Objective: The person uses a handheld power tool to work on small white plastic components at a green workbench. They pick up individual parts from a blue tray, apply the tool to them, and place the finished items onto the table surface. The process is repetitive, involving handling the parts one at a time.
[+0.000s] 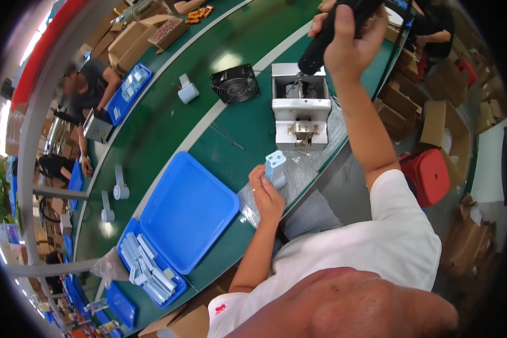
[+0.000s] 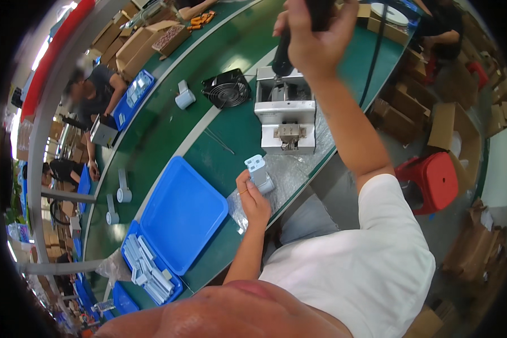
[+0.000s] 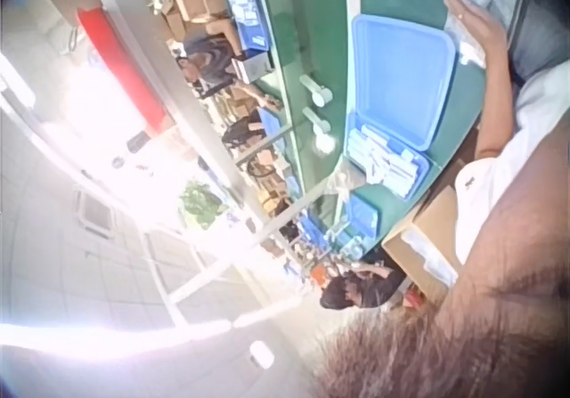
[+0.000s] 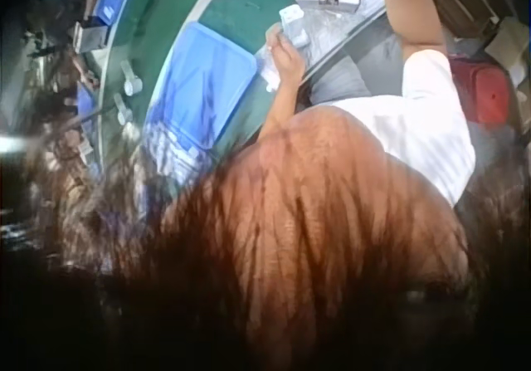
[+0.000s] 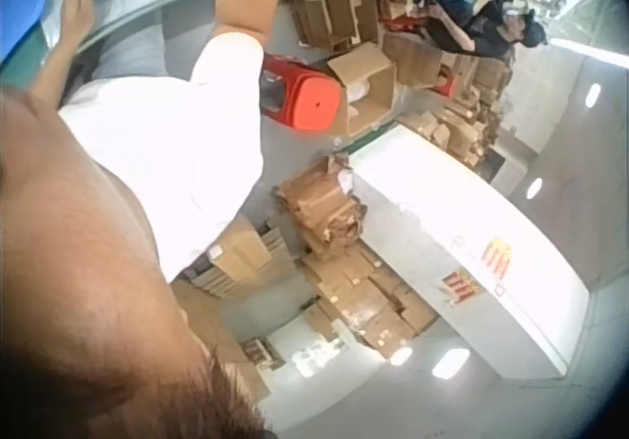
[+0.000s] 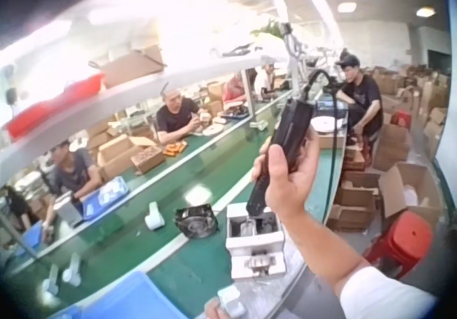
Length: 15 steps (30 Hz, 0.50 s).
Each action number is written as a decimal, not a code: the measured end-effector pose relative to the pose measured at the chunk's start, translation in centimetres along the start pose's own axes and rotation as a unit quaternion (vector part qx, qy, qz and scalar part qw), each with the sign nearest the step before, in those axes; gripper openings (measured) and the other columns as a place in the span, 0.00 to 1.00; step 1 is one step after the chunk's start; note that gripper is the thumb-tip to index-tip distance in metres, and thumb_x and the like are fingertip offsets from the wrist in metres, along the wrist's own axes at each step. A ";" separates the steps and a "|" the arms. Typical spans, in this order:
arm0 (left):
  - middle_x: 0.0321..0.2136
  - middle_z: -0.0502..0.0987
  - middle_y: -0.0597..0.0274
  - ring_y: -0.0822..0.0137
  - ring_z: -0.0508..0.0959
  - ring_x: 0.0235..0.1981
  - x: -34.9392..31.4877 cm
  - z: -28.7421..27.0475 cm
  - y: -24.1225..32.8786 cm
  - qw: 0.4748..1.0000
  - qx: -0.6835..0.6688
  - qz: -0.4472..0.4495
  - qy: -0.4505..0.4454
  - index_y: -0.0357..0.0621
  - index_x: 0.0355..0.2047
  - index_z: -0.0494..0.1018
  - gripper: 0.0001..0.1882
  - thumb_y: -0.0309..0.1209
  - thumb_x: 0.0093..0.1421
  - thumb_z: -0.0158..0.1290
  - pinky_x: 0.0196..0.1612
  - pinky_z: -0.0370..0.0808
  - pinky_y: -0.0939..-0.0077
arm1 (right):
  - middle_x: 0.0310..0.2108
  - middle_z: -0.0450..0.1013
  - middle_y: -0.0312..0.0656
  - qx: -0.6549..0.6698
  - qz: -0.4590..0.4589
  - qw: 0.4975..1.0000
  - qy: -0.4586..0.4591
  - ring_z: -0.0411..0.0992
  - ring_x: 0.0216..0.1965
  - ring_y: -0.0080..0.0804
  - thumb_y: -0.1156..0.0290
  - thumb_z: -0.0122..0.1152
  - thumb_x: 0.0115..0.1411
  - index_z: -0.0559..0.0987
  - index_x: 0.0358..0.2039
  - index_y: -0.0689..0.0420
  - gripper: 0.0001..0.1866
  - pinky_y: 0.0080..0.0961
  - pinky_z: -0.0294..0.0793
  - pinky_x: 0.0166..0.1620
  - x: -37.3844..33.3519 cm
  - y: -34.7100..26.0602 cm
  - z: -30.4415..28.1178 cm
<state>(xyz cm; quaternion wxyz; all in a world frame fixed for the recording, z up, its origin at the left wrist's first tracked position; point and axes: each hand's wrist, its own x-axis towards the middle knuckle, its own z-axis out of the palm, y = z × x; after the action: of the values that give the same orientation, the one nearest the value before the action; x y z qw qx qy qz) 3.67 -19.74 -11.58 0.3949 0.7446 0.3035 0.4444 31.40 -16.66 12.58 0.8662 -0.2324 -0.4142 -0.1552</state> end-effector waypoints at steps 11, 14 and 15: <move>0.52 0.71 0.45 0.51 0.72 0.54 0.4 0.0 0.6 0.999 -0.036 -0.018 0.005 0.34 0.50 0.69 0.13 0.23 0.72 0.36 0.61 0.67 0.62 | 0.35 0.72 0.43 0.014 -0.016 0.999 -0.024 0.72 0.22 0.26 0.74 0.59 0.69 0.50 0.72 0.56 0.37 0.25 0.75 0.26 -0.6 1.2 0.3; 0.52 0.71 0.48 0.57 0.72 0.54 0.2 -0.3 0.6 1.000 -0.019 -0.004 0.000 0.34 0.53 0.68 0.14 0.25 0.74 0.35 0.61 0.66 0.66 | 0.35 0.72 0.44 0.012 -0.018 0.999 -0.024 0.72 0.23 0.26 0.74 0.59 0.69 0.49 0.72 0.56 0.38 0.25 0.76 0.26 -0.6 1.2 0.3; 0.52 0.72 0.50 0.60 0.72 0.54 0.2 -0.2 0.6 1.000 -0.011 0.000 -0.005 0.35 0.54 0.67 0.15 0.26 0.75 0.34 0.61 0.66 0.69 | 0.35 0.72 0.44 0.012 -0.013 1.000 -0.022 0.72 0.23 0.26 0.74 0.59 0.70 0.49 0.72 0.55 0.38 0.25 0.76 0.26 -0.7 1.3 0.2</move>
<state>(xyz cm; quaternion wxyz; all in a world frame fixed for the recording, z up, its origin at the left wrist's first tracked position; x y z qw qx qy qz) 3.61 -19.82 -10.92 0.4046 0.7423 0.2963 0.4444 31.40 -15.43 11.78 0.8576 -0.2203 -0.4375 -0.1567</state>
